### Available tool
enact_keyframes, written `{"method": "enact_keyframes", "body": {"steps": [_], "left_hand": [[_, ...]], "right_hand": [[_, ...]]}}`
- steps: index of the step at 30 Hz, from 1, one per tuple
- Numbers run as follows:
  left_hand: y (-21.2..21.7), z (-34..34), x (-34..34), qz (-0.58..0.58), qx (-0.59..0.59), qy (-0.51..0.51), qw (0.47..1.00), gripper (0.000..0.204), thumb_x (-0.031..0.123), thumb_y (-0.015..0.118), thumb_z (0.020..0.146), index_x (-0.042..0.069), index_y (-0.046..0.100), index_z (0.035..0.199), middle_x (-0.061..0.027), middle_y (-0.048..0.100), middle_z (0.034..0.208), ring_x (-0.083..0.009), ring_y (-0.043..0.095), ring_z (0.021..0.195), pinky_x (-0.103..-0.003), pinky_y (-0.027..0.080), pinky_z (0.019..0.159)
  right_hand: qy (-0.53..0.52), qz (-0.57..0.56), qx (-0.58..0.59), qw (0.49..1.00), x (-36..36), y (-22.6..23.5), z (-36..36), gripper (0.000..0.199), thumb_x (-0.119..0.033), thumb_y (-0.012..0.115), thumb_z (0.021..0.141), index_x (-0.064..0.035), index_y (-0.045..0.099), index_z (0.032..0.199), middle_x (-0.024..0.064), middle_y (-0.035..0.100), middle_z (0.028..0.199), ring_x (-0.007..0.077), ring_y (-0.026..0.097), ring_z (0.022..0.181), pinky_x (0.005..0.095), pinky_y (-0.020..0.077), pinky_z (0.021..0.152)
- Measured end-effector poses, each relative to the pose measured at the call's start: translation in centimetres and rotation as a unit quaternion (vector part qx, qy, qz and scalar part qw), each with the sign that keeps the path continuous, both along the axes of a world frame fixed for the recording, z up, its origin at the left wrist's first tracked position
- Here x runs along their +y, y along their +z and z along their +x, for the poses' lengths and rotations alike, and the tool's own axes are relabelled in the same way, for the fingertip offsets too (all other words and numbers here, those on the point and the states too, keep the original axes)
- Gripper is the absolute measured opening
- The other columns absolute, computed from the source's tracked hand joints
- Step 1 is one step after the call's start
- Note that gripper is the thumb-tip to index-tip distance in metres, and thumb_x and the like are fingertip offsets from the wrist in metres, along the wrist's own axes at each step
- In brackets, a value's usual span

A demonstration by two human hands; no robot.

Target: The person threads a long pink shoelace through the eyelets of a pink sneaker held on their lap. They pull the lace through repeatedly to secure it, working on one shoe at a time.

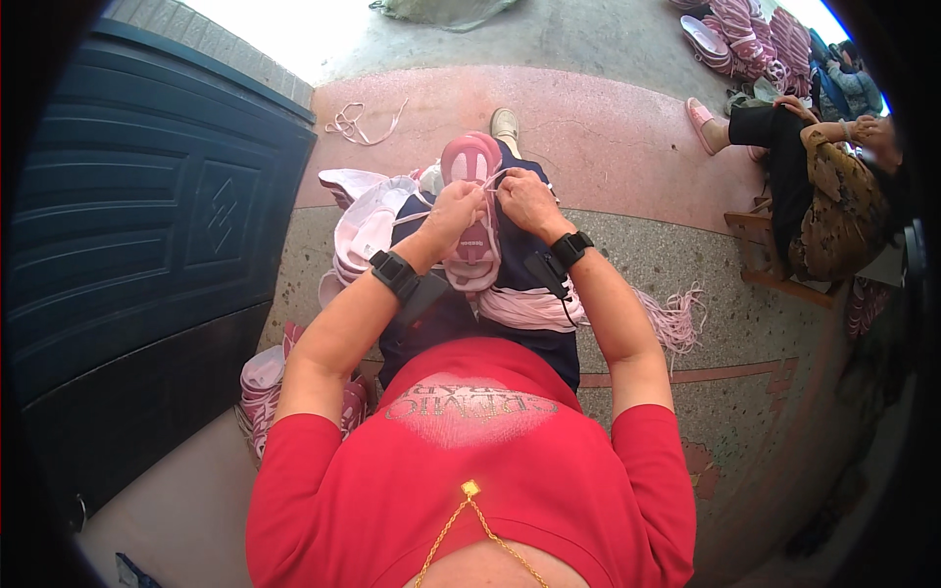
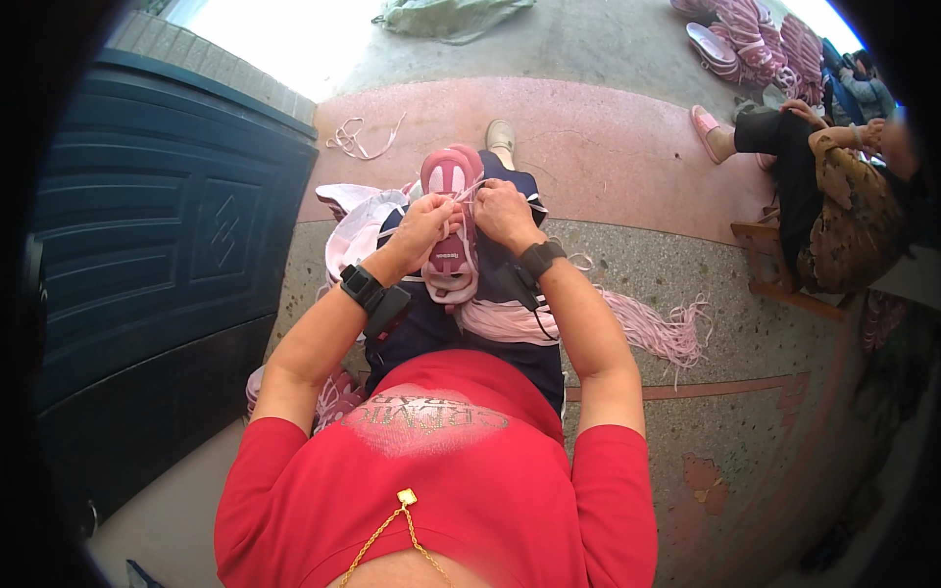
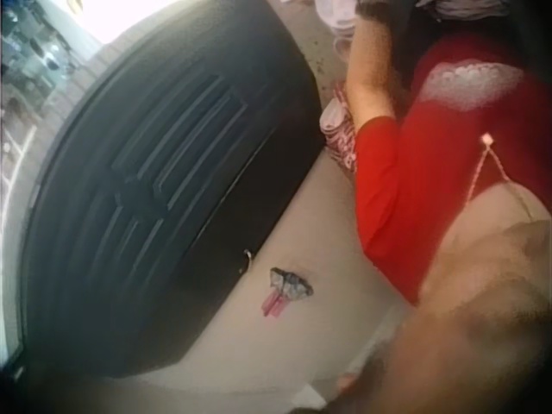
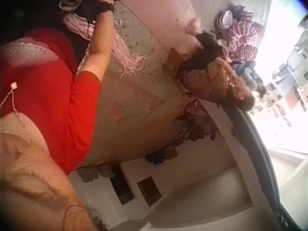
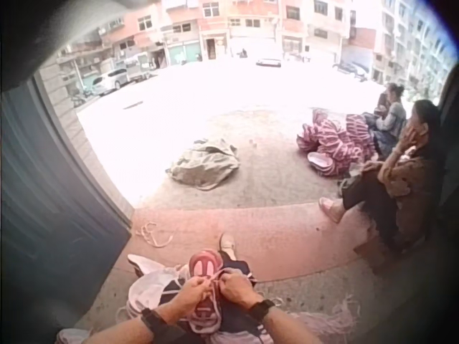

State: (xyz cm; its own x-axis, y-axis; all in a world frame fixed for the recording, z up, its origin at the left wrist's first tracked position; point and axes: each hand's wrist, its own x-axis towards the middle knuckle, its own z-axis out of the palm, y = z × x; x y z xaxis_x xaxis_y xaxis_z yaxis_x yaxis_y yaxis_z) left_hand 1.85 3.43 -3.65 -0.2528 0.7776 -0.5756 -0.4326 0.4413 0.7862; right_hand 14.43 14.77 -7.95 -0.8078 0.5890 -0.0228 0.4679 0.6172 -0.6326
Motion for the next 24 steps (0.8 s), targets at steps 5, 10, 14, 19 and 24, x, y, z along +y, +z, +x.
{"method": "enact_keyframes", "body": {"steps": [5,10,14,19,24], "left_hand": [[-0.2,-0.1,-0.4,-0.005,0.011,-0.01,1.0,0.014,0.018,0.048,0.097,0.004,0.051,0.099,-0.0069,0.059,0.101,-0.0102,0.057,0.088,-0.021,0.048,0.073],[0.1,0.2,-0.5,-0.006,0.03,-0.013,0.999,0.014,0.019,0.047,0.097,0.005,0.051,0.098,-0.0074,0.059,0.103,-0.0098,0.057,0.088,-0.019,0.047,0.071],[0.4,0.3,-0.7,0.007,0.035,-0.019,0.999,0.015,0.019,0.047,0.097,0.004,0.05,0.1,-0.0078,0.059,0.103,-0.0099,0.057,0.091,-0.02,0.047,0.073],[2.0,-0.1,-0.1,-0.013,0.098,-0.012,0.995,0.016,0.018,0.046,0.097,0.004,0.047,0.105,-0.0091,0.061,0.089,-0.0105,0.06,0.073,-0.02,0.048,0.057],[1.9,-2.7,-0.2,0.055,0.386,-0.049,0.919,0.025,0.014,0.048,0.095,0.005,0.054,0.118,-0.0036,0.059,0.063,-0.0093,0.055,0.046,-0.021,0.042,0.041]], "right_hand": [[0.026,0.033,-0.073,0.996,0.2,1.0,-0.6,0.028,-0.021,0.049,0.085,-0.0021,0.069,0.09,0.0152,0.059,0.111,0.0327,0.056,0.104,0.0442,0.0474,0.086],[0.041,0.033,-0.143,0.988,0.5,2.1,-1.3,0.028,-0.022,0.05,0.084,-0.0039,0.068,0.097,0.0146,0.056,0.116,0.0321,0.054,0.107,0.0463,0.0464,0.087],[0.06,0.035,-0.134,0.989,0.6,2.9,-1.4,0.024,-0.022,0.053,0.084,-0.0054,0.068,0.094,0.0135,0.058,0.11,0.0306,0.056,0.104,0.0454,0.0459,0.086],[-0.022,0.112,-0.047,0.992,-0.4,2.6,-1.3,0.02,-0.027,0.059,0.084,-0.0098,0.069,0.084,0.0093,0.061,0.094,0.0262,0.058,0.092,0.0398,0.0431,0.08],[-0.021,0.133,-0.047,0.99,-2.3,2.2,-0.6,0.028,-0.037,0.062,0.081,-0.0107,0.068,0.088,0.0085,0.062,0.093,0.0256,0.056,0.094,0.0412,0.0405,0.077]]}}
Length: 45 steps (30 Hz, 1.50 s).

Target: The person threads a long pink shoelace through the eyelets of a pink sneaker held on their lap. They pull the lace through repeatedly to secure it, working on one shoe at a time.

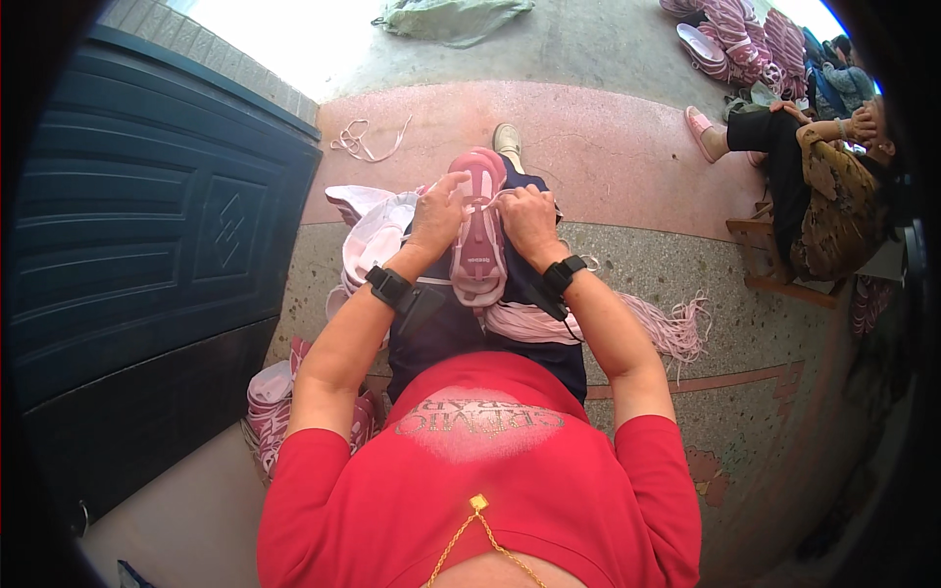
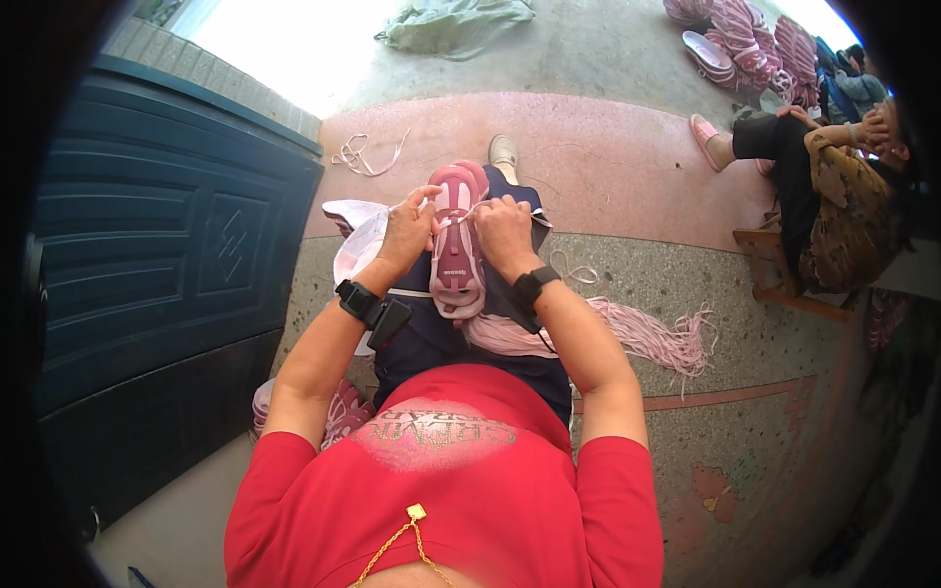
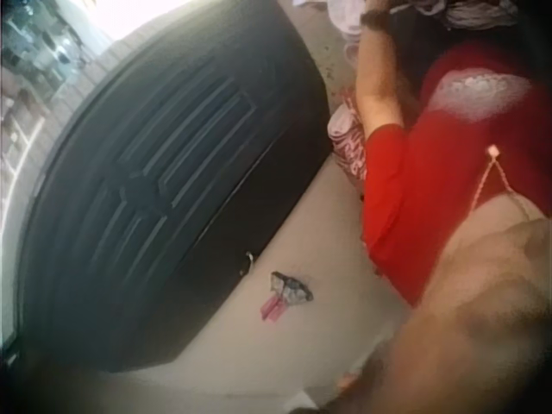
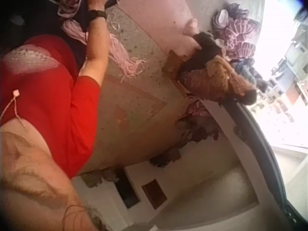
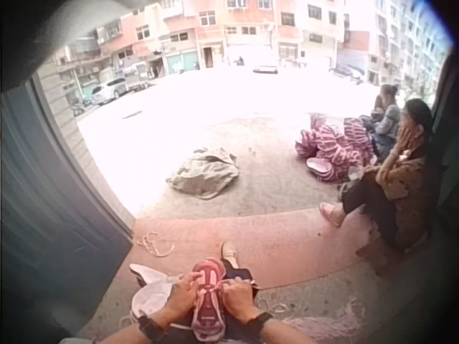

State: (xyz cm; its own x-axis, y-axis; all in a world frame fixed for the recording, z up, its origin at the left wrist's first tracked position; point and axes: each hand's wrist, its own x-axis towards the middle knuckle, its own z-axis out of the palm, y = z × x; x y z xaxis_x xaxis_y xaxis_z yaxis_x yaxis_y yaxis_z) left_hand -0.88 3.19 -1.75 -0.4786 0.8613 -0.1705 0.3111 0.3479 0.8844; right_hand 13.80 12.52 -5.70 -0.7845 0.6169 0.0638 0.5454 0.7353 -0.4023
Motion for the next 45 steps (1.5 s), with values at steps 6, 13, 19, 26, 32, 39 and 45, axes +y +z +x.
{"method": "enact_keyframes", "body": {"steps": [6,13,19,26,32,39,45], "left_hand": [[0.3,1.8,1.8,-0.154,0.269,-0.097,0.946,0.021,0.029,0.061,0.08,0.014,0.071,0.09,-0.014,0.068,0.082,-0.0314,0.066,0.082,-0.042,0.052,0.072],[-1.3,2.8,1.9,-0.169,0.381,-0.146,0.897,0.019,0.026,0.061,0.079,0.007,0.064,0.081,-0.0135,0.067,0.081,-0.0312,0.067,0.078,-0.043,0.053,0.065],[-3.6,3.3,0.8,-0.092,0.427,-0.107,0.893,0.017,0.023,0.058,0.082,0.007,0.062,0.078,-0.0117,0.064,0.079,-0.03,0.065,0.074,-0.044,0.052,0.062],[-3.2,4.2,0.9,-0.068,0.498,-0.158,0.85,0.012,0.019,0.056,0.081,0.008,0.061,0.08,-0.0088,0.062,0.079,-0.0251,0.063,0.077,-0.04,0.05,0.062],[-0.9,3.9,-0.1,-0.037,0.554,-0.195,0.808,0.009,0.016,0.055,0.079,0.008,0.059,0.08,-0.008,0.061,0.078,-0.0225,0.062,0.075,-0.04,0.045,0.063],[4.3,2.6,-6.8,-0.023,0.025,-0.228,0.973,0.02,0.017,0.052,0.091,0.002,0.062,0.098,-0.0045,0.058,0.07,-0.0116,0.054,0.065,-0.03,0.044,0.06],[5.3,-2.1,-7.0,-0.069,-0.159,-0.066,0.983,0.034,0.014,0.051,0.092,0.0,0.051,0.123,-0.0031,0.064,0.084,-0.0056,0.056,0.067,-0.019,0.042,0.057]], "right_hand": [[0.033,-0.077,-0.016,0.996,0.0,-0.1,0.7,0.034,-0.035,0.059,0.082,-0.0063,0.063,0.1,0.0119,0.062,0.101,0.0305,0.053,0.103,0.0468,0.0405,0.085],[0.088,-0.062,0.056,0.993,1.0,-1.5,0.8,0.018,-0.018,0.054,0.079,-0.0049,0.063,0.088,0.012,0.062,0.091,0.0312,0.056,0.091,0.0446,0.0447,0.079],[0.121,-0.089,0.109,0.983,1.5,-1.5,0.6,0.016,-0.016,0.056,0.075,-0.0036,0.063,0.082,0.0131,0.062,0.083,0.0312,0.058,0.084,0.0431,0.0456,0.076],[0.099,-0.149,0.139,0.974,1.5,-1.7,1.1,0.016,-0.015,0.06,0.074,-0.0014,0.062,0.081,0.0152,0.062,0.083,0.0327,0.058,0.087,0.0426,0.0457,0.077],[0.02,-0.078,0.143,0.986,-1.4,-0.5,1.7,0.023,-0.021,0.06,0.079,-0.0066,0.066,0.097,0.0113,0.064,0.097,0.0302,0.058,0.095,0.0422,0.0458,0.079],[0.173,-0.193,0.289,0.922,-5.8,3.3,7.4,0.012,-0.007,0.054,0.087,-0.0024,0.062,0.094,0.0077,0.064,0.086,0.0236,0.063,0.088,0.0342,0.0493,0.076],[-0.524,-0.21,0.572,0.595,4.7,6.2,49.6,0.028,0.004,0.048,0.081,0.0073,0.051,0.109,-0.0004,0.045,0.062,0.0119,0.048,0.054,0.0306,0.0508,0.063]]}}
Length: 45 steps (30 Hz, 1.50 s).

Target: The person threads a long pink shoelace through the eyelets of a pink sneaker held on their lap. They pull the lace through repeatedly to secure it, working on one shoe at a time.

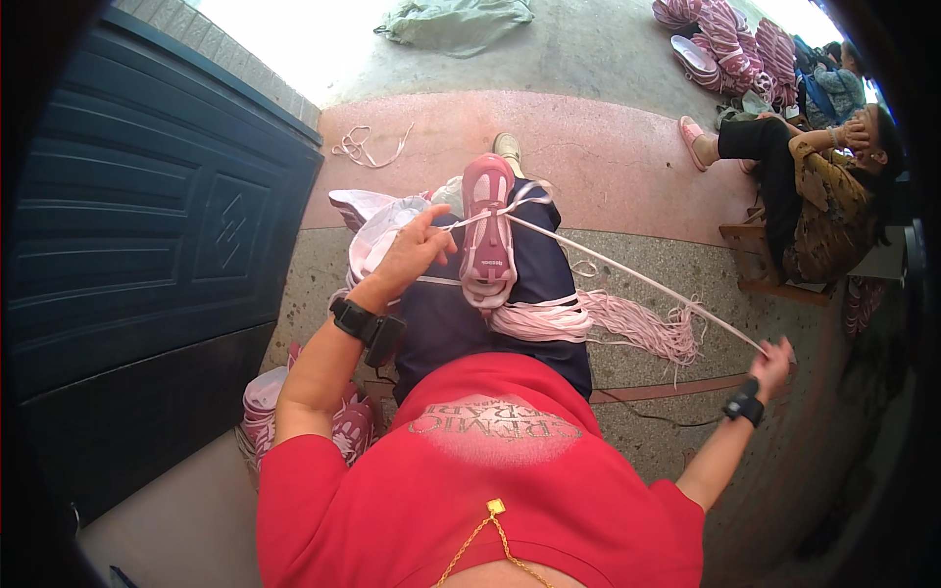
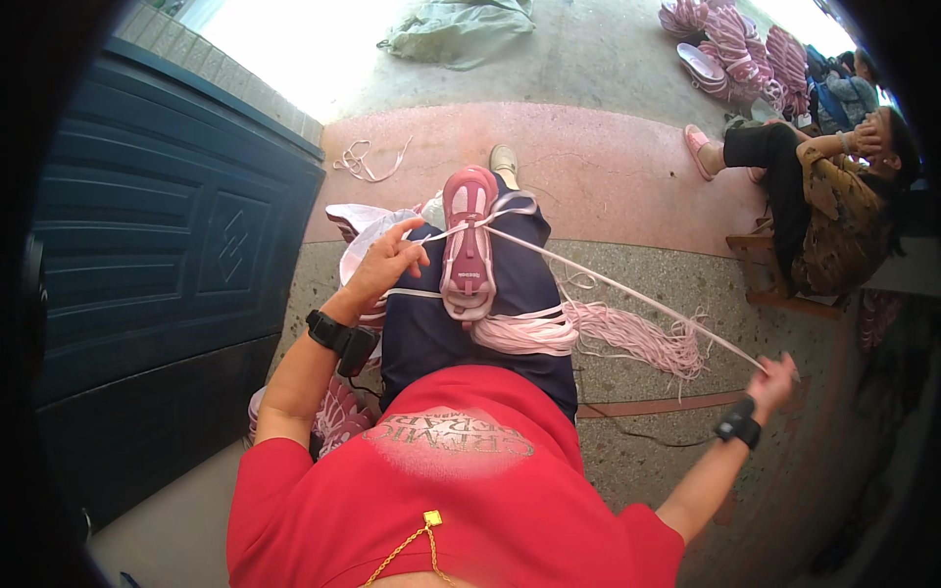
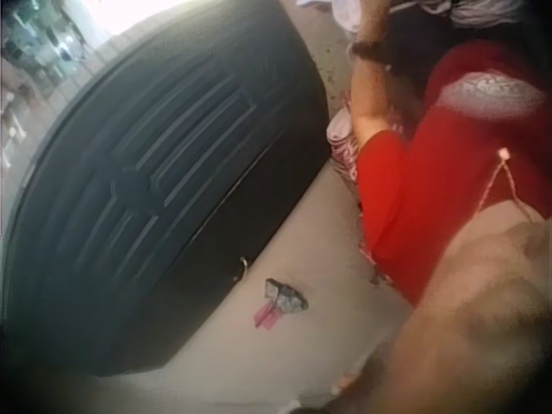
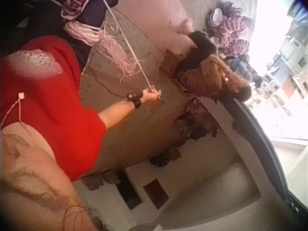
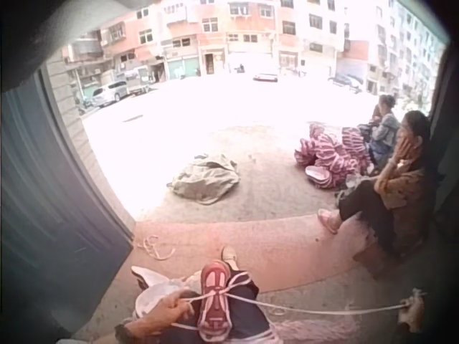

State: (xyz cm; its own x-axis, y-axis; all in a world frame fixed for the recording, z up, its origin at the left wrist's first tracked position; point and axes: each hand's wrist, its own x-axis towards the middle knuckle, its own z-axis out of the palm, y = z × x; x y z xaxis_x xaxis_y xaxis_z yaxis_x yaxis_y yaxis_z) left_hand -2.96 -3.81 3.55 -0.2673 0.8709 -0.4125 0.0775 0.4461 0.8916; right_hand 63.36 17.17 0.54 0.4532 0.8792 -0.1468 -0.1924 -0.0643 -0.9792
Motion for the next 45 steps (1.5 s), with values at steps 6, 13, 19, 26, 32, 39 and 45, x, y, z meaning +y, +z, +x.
{"method": "enact_keyframes", "body": {"steps": [6,13,19,26,32,39,45], "left_hand": [[-2.6,-0.6,0.1,-0.056,-0.116,0.032,0.991,0.026,0.019,0.055,0.092,0.0,0.058,0.109,-0.0051,0.064,0.083,-0.0081,0.059,0.065,-0.02,0.044,0.056],[-4.0,0.7,1.6,-0.048,-0.103,0.058,0.992,0.019,0.021,0.057,0.092,0.004,0.063,0.099,0.0028,0.056,0.069,-0.0031,0.047,0.052,-0.017,0.036,0.046],[-5.1,0.5,1.7,-0.094,-0.085,0.072,0.989,0.018,0.019,0.058,0.091,0.003,0.064,0.096,0.0036,0.055,0.068,-0.0018,0.045,0.053,-0.016,0.035,0.046],[-7.6,0.3,3.7,0.002,0.245,0.02,0.969,0.021,0.019,0.057,0.086,0.0,0.066,0.089,-0.0135,0.066,0.086,-0.0248,0.063,0.084,-0.034,0.048,0.079],[-7.7,-0.2,6.0,0.034,0.45,-0.066,0.89,0.019,0.018,0.055,0.084,0.004,0.067,0.084,-0.0188,0.065,0.092,-0.0358,0.056,0.097,-0.044,0.043,0.09],[-5.8,0.7,6.8,0.051,0.582,-0.144,0.799,0.013,0.014,0.056,0.079,0.008,0.066,0.078,-0.0092,0.066,0.086,-0.0308,0.055,0.093,-0.044,0.044,0.076],[-7.1,0.5,7.2,0.109,0.523,-0.089,0.84,0.01,0.016,0.061,0.078,0.009,0.067,0.083,-0.0086,0.066,0.079,-0.0277,0.059,0.084,-0.042,0.045,0.074]], "right_hand": [[-0.265,0.047,0.211,0.94,-4.4,4.2,19.7,0.01,-0.005,0.044,0.091,-0.006,0.039,0.082,-0.0031,0.027,0.056,0.0103,0.028,0.045,0.028,0.0286,0.047],[0.13,-0.191,0.037,0.972,0.8,-4.1,-23.8,0.012,-0.016,0.061,0.088,-0.0139,0.054,0.078,-0.0096,0.031,0.054,0.0025,0.026,0.04,0.0208,0.0207,0.035],[0.625,0.076,-0.292,0.72,-3.8,-2.6,-48.5,0.032,-0.023,0.063,0.085,-0.001,0.064,0.108,0.0165,0.068,0.091,0.0203,0.065,0.084,0.0306,0.0488,0.075],[0.65,0.144,-0.476,0.574,-2.9,-4.3,-53.6,0.025,-0.024,0.056,0.088,0.0001,0.057,0.087,0.0219,0.063,0.084,0.0401,0.061,0.081,0.0444,0.047,0.072],[0.622,0.057,-0.367,0.69,-2.9,-6.8,-53.7,0.031,-0.028,0.053,0.09,0.003,0.056,0.085,0.0255,0.061,0.081,0.041,0.06,0.084,0.0461,0.0464,0.072],[0.627,0.04,-0.313,0.712,-2.8,-6.8,-53.5,0.03,-0.025,0.056,0.088,0.0033,0.057,0.081,0.0247,0.061,0.08,0.0393,0.06,0.078,0.0443,0.0451,0.068],[0.607,0.042,-0.298,0.736,-3.1,-6.9,-53.1,0.03,-0.025,0.055,0.089,0.0044,0.057,0.081,0.0232,0.061,0.076,0.0362,0.061,0.075,0.0423,0.045,0.066]]}}
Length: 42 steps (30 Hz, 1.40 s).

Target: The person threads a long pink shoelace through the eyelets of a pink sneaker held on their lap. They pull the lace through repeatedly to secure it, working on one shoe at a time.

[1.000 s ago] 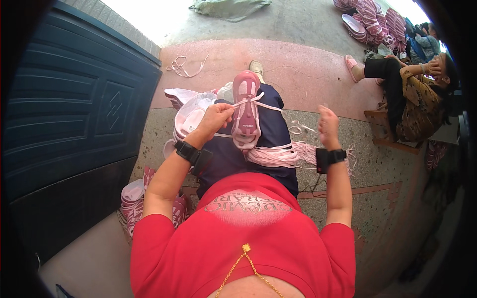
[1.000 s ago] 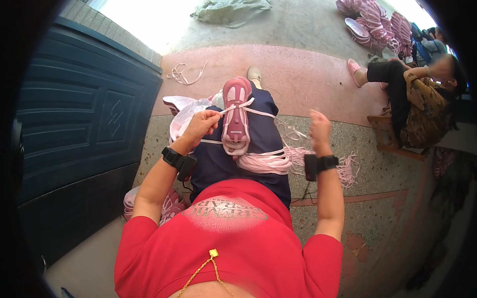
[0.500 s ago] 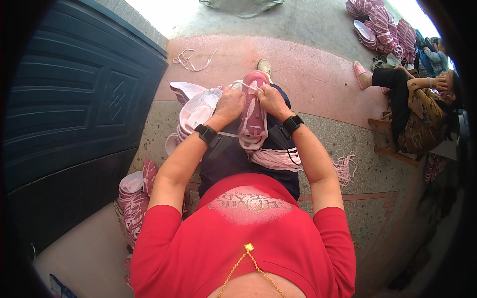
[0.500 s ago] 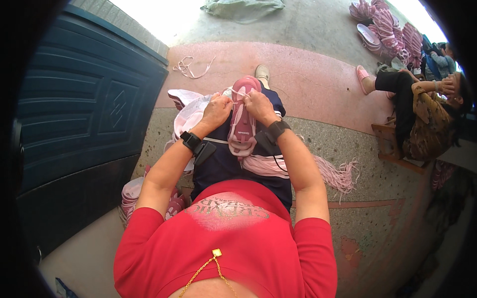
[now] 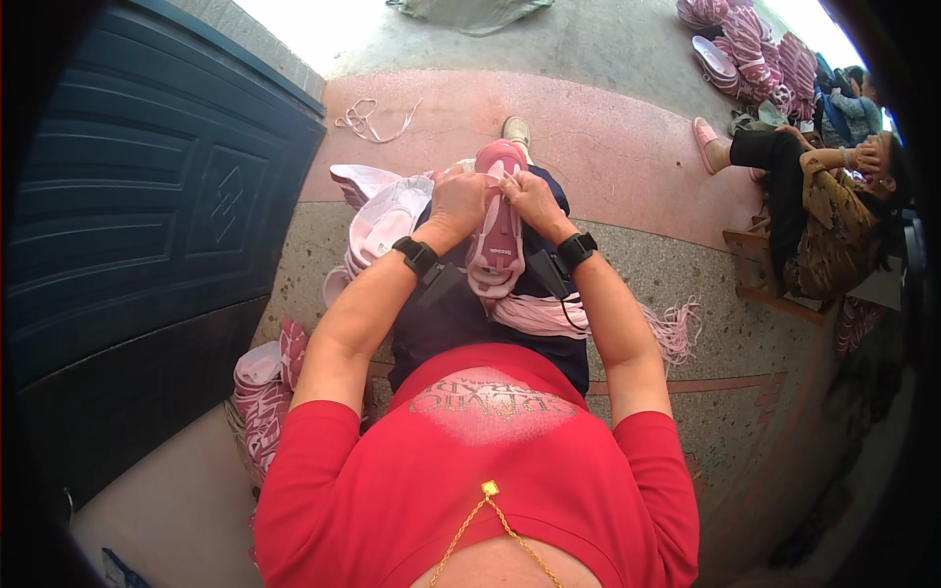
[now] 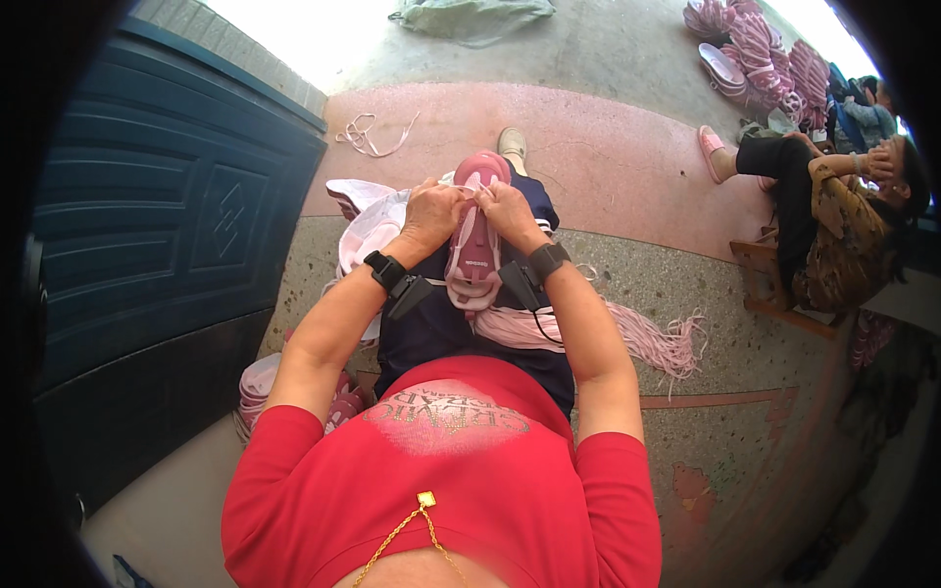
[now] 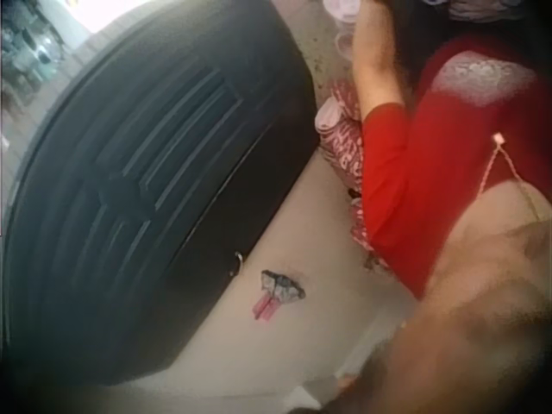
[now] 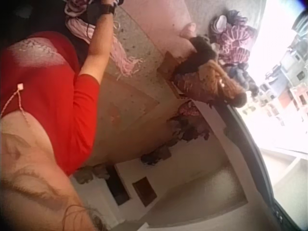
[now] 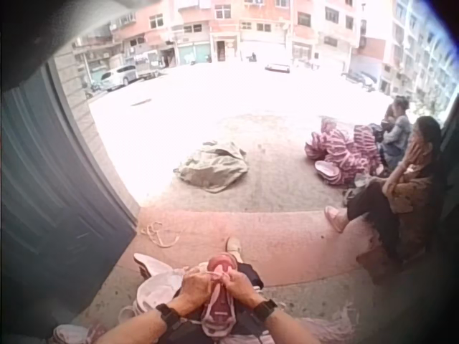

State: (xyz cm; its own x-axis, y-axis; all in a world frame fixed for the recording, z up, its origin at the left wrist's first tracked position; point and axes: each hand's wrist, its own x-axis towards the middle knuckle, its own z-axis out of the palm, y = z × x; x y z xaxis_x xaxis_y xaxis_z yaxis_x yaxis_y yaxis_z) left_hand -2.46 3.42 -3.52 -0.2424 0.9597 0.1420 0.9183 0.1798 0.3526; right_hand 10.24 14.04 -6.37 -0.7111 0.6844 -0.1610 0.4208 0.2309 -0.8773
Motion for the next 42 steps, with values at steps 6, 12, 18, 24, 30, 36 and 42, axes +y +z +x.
{"method": "enact_keyframes", "body": {"steps": [6,12,18,24,30,36,42], "left_hand": [[0.1,0.8,-2.0,0.006,-0.075,0.012,0.997,0.021,0.022,0.065,0.08,0.008,0.064,0.095,-0.0131,0.065,0.079,-0.0324,0.06,0.079,-0.041,0.047,0.077],[0.9,-0.2,-0.9,-0.196,-0.144,0.002,0.97,0.024,0.019,0.058,0.081,0.002,0.055,0.098,-0.0216,0.063,0.09,-0.0401,0.061,0.086,-0.047,0.047,0.076],[0.0,-0.8,-1.0,-0.183,-0.156,-0.034,0.97,0.019,0.013,0.052,0.078,0.003,0.057,0.094,-0.0219,0.064,0.089,-0.0402,0.06,0.09,-0.048,0.047,0.077],[-0.9,-2.0,-1.4,-0.139,-0.185,-0.074,0.97,0.016,0.012,0.053,0.076,0.002,0.06,0.087,-0.0217,0.063,0.085,-0.0396,0.06,0.085,-0.046,0.047,0.074],[-2.2,-1.4,-3.2,-0.003,-0.19,-0.033,0.981,0.016,0.013,0.059,0.078,0.004,0.063,0.091,-0.0184,0.063,0.091,-0.0356,0.058,0.088,-0.041,0.045,0.079],[5.9,2.7,-6.1,0.13,-0.035,-0.17,0.976,0.016,0.014,0.063,0.079,0.005,0.064,0.092,-0.012,0.061,0.089,-0.0299,0.058,0.089,-0.038,0.045,0.081],[9.5,7.3,-4.8,0.054,-0.238,-0.303,0.921,0.01,0.011,0.062,0.082,0.005,0.062,0.09,-0.0117,0.059,0.074,-0.0304,0.059,0.068,-0.039,0.048,0.062]], "right_hand": [[-0.081,-0.083,0.038,0.992,-1.9,1.5,2.0,0.026,-0.022,0.056,0.087,0.0029,0.062,0.08,0.0146,0.062,0.07,0.0232,0.058,0.066,0.0364,0.0455,0.062],[0.047,0.032,-0.069,0.996,-3.7,2.1,0.4,0.027,-0.021,0.052,0.084,0.0,0.067,0.077,0.019,0.064,0.069,0.0351,0.064,0.067,0.043,0.0495,0.064],[0.024,0.189,-0.183,0.964,-4.8,1.2,-1.2,0.031,-0.03,0.057,0.085,-0.0017,0.068,0.08,0.0196,0.066,0.081,0.0358,0.065,0.072,0.044,0.0522,0.064],[0.093,0.368,-0.201,0.903,-6.0,-0.6,-1.2,0.021,-0.021,0.054,0.085,-0.0028,0.064,0.082,0.0142,0.065,0.077,0.0269,0.067,0.068,0.0361,0.0536,0.055],[0.125,0.425,-0.19,0.876,-6.1,0.7,-1.1,0.015,-0.018,0.053,0.084,-0.0052,0.062,0.083,0.0096,0.064,0.075,0.0215,0.067,0.066,0.0322,0.0522,0.05],[0.261,0.196,-0.051,0.944,-7.2,6.6,7.4,0.022,-0.015,0.047,0.088,0.0001,0.06,0.08,0.0211,0.062,0.084,0.0355,0.062,0.07,0.0457,0.0497,0.06],[-0.134,-0.436,0.137,0.88,-6.3,12.5,11.4,0.027,-0.025,0.04,0.097,-0.0103,0.046,0.076,-0.0072,0.033,0.057,0.0019,0.026,0.043,0.0199,0.0182,0.036]]}}
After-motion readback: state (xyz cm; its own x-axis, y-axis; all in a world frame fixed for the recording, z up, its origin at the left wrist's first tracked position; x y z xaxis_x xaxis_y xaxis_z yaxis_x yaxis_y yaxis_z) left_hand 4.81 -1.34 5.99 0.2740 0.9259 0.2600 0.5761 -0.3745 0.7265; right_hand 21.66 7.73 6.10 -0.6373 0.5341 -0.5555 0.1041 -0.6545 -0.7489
